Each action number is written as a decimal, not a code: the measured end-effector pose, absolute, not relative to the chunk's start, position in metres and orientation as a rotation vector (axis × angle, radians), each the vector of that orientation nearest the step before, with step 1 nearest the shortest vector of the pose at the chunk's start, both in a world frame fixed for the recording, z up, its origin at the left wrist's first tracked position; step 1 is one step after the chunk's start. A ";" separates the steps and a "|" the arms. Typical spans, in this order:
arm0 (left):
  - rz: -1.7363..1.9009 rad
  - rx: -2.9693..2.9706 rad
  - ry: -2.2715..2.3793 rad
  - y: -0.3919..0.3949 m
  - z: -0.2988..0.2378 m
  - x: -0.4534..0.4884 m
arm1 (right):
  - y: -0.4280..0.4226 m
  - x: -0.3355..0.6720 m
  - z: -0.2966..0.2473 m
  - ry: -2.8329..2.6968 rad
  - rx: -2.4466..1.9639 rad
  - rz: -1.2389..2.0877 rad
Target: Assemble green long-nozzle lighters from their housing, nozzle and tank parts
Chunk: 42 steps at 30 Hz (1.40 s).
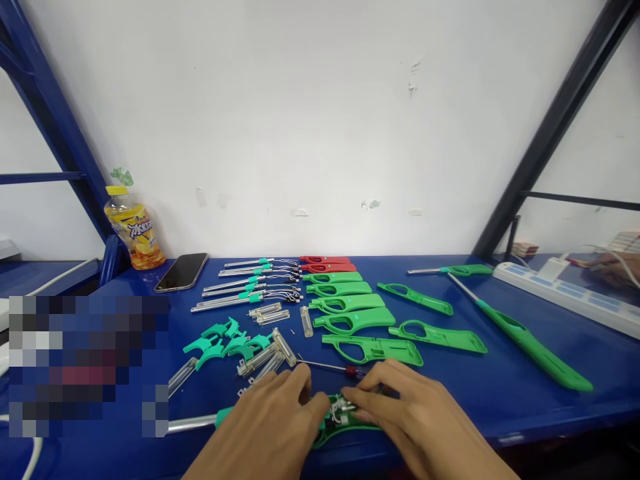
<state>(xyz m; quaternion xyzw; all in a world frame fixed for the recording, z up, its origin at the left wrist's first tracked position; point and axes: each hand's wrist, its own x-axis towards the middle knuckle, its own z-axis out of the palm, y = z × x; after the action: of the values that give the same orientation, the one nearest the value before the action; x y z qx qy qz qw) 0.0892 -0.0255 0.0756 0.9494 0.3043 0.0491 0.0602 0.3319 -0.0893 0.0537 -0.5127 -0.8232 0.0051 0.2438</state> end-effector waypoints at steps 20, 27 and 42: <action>0.103 2.872 0.821 -0.025 0.083 0.096 | -0.091 0.330 0.053 -2.215 -1.386 0.053; 0.171 2.836 0.792 -0.017 0.071 0.098 | -0.090 0.333 0.049 -2.236 -1.398 0.054; 0.085 2.822 0.801 -0.023 0.092 0.096 | -0.095 0.373 0.062 -1.991 -1.418 -0.225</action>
<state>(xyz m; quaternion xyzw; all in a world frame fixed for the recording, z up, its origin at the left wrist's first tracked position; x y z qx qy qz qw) 0.0957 -0.0227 0.0916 0.9564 0.2716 0.0287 0.1033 0.3733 -0.0946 0.0623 -0.5440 -0.7638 -0.0862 0.3366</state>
